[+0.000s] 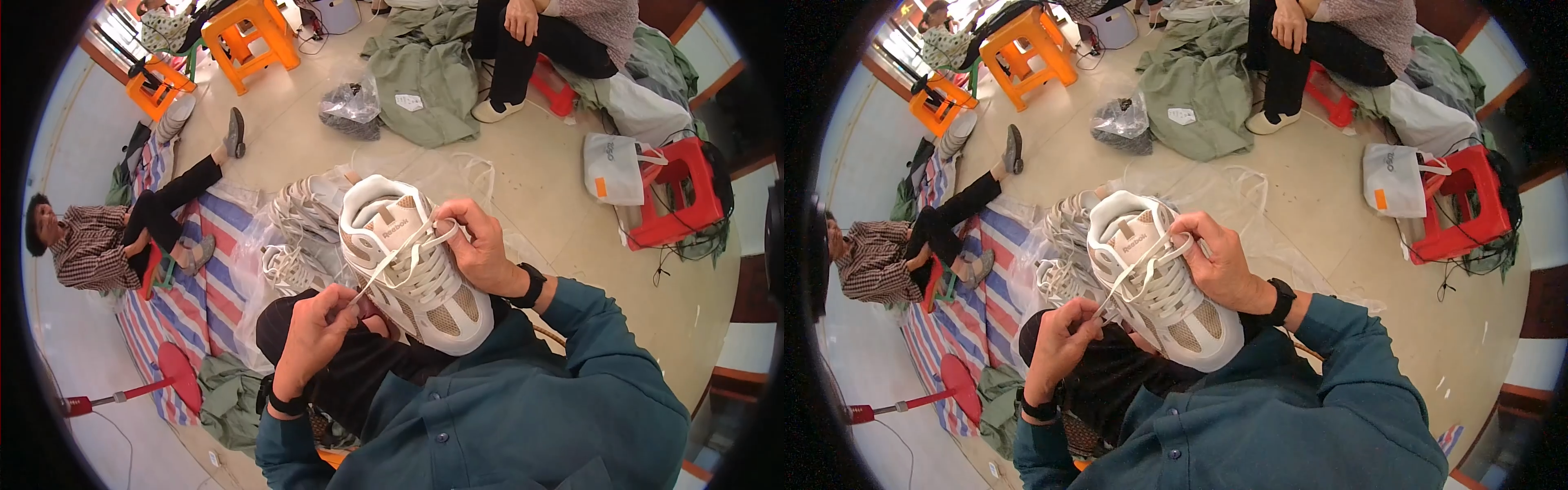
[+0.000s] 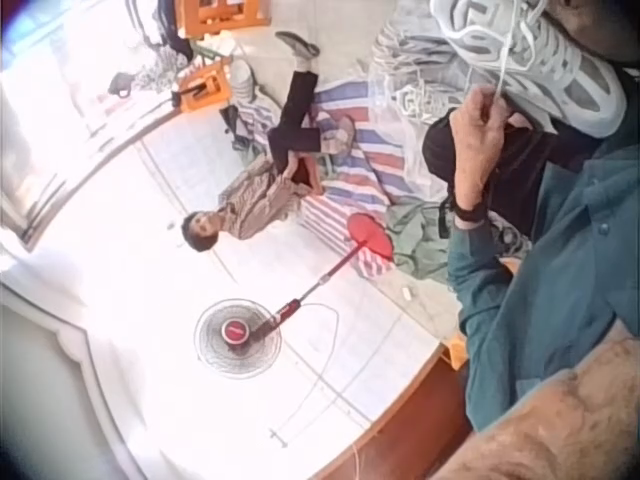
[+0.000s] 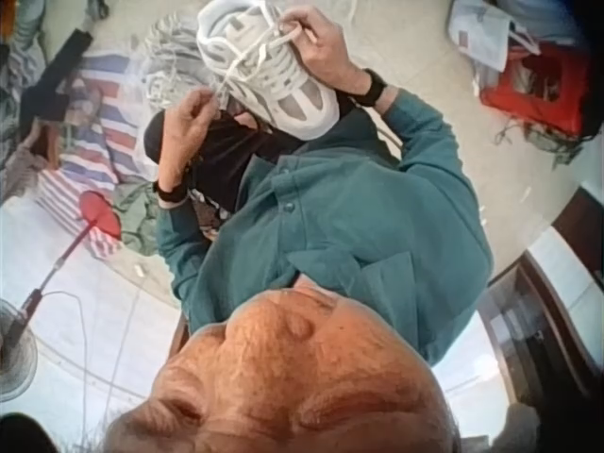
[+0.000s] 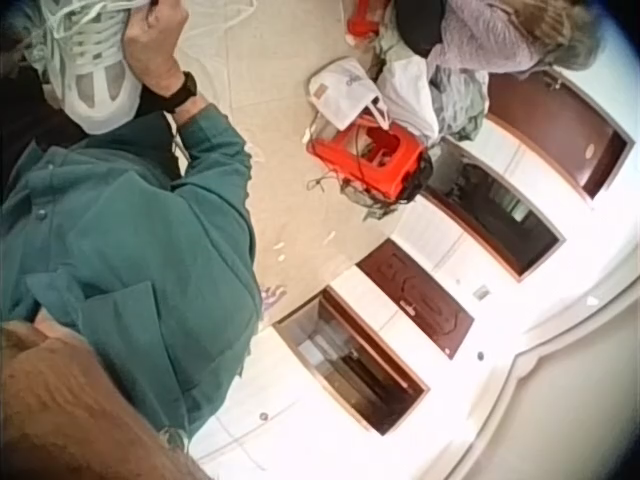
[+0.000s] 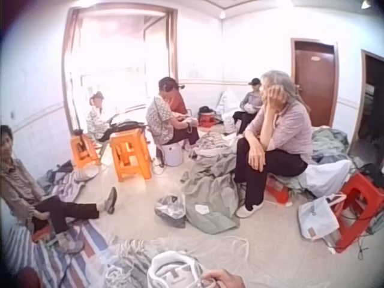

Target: The recorder is lacing a white sneaker and then inspecting it while talking to colleagues.

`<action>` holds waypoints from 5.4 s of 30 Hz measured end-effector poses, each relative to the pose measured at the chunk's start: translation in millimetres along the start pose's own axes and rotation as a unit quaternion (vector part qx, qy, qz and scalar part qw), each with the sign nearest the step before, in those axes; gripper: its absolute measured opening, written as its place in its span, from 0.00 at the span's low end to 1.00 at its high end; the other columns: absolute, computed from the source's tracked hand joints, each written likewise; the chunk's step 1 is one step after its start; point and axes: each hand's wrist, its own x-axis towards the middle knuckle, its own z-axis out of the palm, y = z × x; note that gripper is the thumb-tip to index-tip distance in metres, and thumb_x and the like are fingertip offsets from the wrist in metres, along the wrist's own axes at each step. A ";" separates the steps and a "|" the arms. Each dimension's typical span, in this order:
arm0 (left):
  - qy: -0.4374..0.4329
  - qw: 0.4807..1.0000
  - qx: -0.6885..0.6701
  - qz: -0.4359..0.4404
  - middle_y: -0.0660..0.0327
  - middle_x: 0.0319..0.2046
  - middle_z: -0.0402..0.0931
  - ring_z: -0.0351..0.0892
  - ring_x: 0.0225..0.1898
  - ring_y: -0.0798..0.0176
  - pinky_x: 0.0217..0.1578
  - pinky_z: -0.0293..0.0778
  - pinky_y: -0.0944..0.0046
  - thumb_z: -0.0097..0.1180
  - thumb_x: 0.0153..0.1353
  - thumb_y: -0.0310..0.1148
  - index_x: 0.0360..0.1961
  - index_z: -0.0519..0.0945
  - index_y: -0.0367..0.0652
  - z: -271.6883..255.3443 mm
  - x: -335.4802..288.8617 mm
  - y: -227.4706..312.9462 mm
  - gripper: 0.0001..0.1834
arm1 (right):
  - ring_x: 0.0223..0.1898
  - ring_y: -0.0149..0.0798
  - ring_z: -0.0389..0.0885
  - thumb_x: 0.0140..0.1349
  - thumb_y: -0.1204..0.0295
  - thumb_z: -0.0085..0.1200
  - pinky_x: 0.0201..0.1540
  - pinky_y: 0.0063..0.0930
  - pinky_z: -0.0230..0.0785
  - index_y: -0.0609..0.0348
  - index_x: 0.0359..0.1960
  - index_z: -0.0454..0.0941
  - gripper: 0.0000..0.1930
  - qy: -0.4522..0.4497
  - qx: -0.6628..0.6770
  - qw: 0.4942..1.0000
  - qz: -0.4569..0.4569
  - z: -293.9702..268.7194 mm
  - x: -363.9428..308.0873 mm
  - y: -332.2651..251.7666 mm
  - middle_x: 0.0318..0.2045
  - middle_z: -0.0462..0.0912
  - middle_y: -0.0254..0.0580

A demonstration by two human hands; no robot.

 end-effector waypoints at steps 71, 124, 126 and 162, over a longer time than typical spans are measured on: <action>0.279 0.939 0.156 0.129 0.57 0.24 0.71 0.73 0.22 0.58 0.24 0.69 0.62 0.60 0.47 0.23 0.32 0.73 0.38 68.4 20.1 24.9 0.10 | 0.25 0.37 0.75 0.60 0.80 0.49 0.31 0.27 0.68 0.59 0.44 0.70 0.11 -0.104 -0.042 0.991 -0.072 -14.1 17.6 26.9 0.26 0.77 0.43; 0.079 0.994 0.047 0.059 0.59 0.25 0.74 0.74 0.26 0.66 0.27 0.71 0.68 0.57 0.52 0.23 0.30 0.76 0.36 12.2 28.3 37.7 0.04 | 0.43 0.30 0.72 0.66 0.68 0.47 0.49 0.25 0.64 0.58 0.42 0.78 0.11 -0.261 0.136 0.952 -0.088 3.8 69.3 48.6 0.37 0.77 0.35; 0.090 0.993 0.045 0.062 0.59 0.26 0.74 0.74 0.27 0.67 0.27 0.70 0.69 0.57 0.52 0.22 0.30 0.76 0.37 15.1 28.4 29.7 0.04 | 0.50 0.31 0.69 0.68 0.65 0.43 0.55 0.26 0.59 0.60 0.43 0.77 0.13 -0.275 0.165 0.947 -0.014 6.3 61.7 54.2 0.44 0.76 0.37; 0.161 0.984 0.064 0.045 0.60 0.27 0.71 0.71 0.31 0.65 0.35 0.69 0.65 0.54 0.53 0.24 0.30 0.71 0.35 28.3 31.1 15.7 0.05 | 0.29 0.34 0.80 0.64 0.74 0.49 0.31 0.26 0.70 0.63 0.34 0.75 0.05 -0.063 -0.106 0.982 -0.145 -16.0 34.9 28.3 0.27 0.81 0.43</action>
